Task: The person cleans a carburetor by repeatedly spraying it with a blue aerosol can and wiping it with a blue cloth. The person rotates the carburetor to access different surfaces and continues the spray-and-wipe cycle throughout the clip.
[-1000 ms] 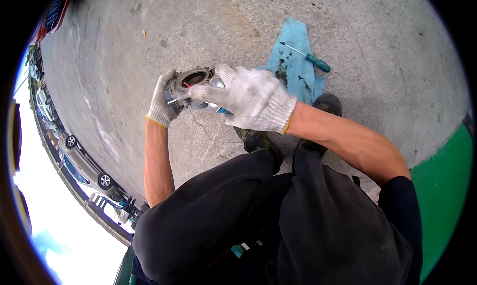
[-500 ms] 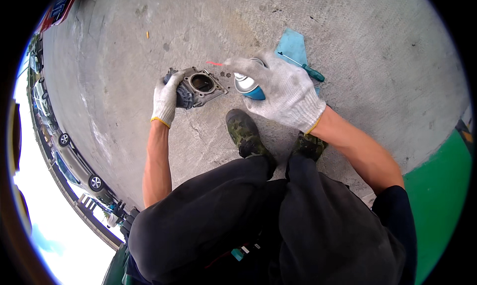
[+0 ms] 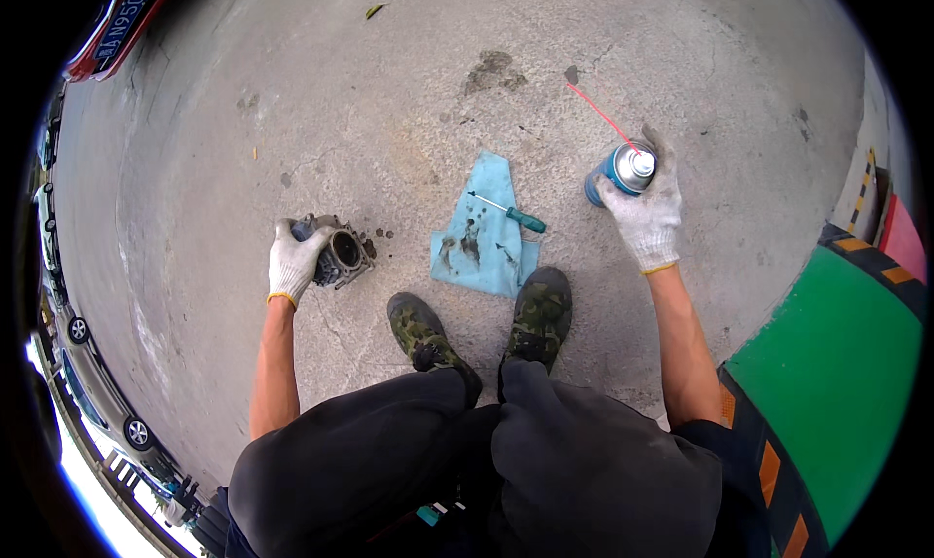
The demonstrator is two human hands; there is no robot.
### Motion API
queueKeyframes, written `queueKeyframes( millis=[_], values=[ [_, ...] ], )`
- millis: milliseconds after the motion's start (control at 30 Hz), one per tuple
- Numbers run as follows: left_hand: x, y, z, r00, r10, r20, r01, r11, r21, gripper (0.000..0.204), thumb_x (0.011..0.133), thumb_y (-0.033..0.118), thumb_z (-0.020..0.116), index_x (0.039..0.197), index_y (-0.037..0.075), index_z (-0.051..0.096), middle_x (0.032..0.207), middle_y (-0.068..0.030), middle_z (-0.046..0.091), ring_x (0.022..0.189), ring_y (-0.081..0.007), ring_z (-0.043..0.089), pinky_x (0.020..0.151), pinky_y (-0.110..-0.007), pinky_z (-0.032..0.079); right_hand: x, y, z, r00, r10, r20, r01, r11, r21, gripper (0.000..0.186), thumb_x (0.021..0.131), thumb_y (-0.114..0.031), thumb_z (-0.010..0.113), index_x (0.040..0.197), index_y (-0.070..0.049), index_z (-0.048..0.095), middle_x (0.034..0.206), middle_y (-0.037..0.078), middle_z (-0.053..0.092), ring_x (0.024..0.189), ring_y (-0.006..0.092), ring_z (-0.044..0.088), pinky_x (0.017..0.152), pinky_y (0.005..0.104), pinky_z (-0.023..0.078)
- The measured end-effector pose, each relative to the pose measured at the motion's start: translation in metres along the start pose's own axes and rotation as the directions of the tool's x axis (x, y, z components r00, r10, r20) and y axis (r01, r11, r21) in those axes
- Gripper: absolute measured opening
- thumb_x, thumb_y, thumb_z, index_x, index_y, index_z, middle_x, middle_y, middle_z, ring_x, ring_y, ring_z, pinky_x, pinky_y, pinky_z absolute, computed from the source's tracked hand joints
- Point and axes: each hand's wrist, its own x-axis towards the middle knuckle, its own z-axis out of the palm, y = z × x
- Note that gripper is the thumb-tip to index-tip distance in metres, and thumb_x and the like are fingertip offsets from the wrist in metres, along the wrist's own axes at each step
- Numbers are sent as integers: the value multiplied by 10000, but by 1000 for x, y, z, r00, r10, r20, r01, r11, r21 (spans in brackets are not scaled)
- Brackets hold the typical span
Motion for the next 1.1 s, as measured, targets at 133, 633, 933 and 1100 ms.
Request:
queueKeyframes(
  millis=[133, 633, 933, 1100],
  values=[
    [-5, 0, -5, 1000, 26, 0, -26, 999, 46, 744, 762, 495, 844, 1199, -60, 610, 1035, -279, 749, 970, -384, 757, 868, -445, 585, -10, -2, 3, 998, -59, 18, 61, 993, -105, 928, 743, -130, 922, 1536, -77, 442, 1422, 181, 590, 1284, 304, 631, 1099, 415, 530],
    [0, 23, -3, 994, 103, 37, -108, 981, 163, 736, 773, 493, 815, 1215, -56, 605, 1031, -277, 747, 968, -396, 755, 869, -452, 583, -99, -22, 45, 881, -261, 394, 355, 916, -187, 312, 857, -203, 795, 1139, -101, 709, 1103, 139, 697, 1042, 337, 681, 898, 443, 574],
    [-2, 28, -2, 990, 128, 51, -136, 970, 200, 692, 779, 481, 781, 1201, -37, 604, 1153, -289, 708, 1062, -432, 714, 928, -470, 562, -52, -5, 109, 879, -90, 469, 265, 908, -324, 314, 894, -289, 758, 1101, -58, 712, 1072, 171, 678, 1055, 378, 657, 922, 479, 541],
    [-6, 33, -2, 993, 115, 24, -118, 975, 186, 686, 780, 489, 781, 1196, -31, 614, 1169, -282, 707, 1067, -428, 713, 936, -470, 560, -41, -1, 108, 916, -71, 395, 187, 947, -262, 303, 944, -279, 716, 1152, -59, 713, 1101, 182, 685, 1050, 399, 663, 911, 495, 539]
  ],
)
